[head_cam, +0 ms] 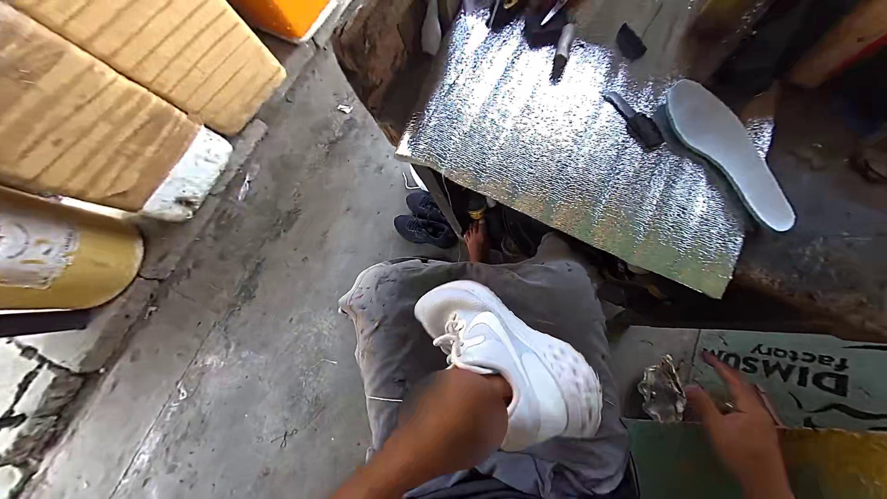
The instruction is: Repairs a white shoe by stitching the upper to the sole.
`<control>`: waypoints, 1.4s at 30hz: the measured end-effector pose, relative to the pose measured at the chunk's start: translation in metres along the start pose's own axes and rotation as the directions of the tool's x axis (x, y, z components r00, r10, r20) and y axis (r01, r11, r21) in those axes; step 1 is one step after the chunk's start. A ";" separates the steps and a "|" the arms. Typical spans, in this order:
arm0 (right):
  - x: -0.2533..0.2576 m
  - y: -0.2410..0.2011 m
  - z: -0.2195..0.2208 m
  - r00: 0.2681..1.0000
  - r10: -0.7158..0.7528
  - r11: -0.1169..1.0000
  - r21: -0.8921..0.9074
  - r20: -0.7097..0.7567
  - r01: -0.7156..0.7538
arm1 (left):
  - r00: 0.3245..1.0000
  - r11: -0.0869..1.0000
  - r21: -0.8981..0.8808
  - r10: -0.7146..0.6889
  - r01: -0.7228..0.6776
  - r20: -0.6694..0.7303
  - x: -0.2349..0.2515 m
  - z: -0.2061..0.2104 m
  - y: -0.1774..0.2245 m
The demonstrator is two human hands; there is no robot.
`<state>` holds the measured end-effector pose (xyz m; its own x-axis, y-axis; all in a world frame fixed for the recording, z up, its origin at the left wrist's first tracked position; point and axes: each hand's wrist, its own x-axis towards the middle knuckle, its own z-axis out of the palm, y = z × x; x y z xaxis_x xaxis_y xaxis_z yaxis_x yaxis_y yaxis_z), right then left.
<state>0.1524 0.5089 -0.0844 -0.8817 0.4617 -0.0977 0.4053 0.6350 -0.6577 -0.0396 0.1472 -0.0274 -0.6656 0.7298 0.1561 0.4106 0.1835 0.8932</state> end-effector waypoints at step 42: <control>0.077 -0.188 0.009 0.629 -0.680 0.497 -0.395 0.377 0.773 | 0.991 0.693 0.716 0.136 -0.088 -0.011 -0.023 0.008 0.013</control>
<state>0.0058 0.4195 0.0246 -0.9214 -0.3743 0.1041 -0.3846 0.9168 -0.1075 -0.0133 0.1382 -0.0227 -0.6101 0.7409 0.2810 0.7889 0.5347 0.3030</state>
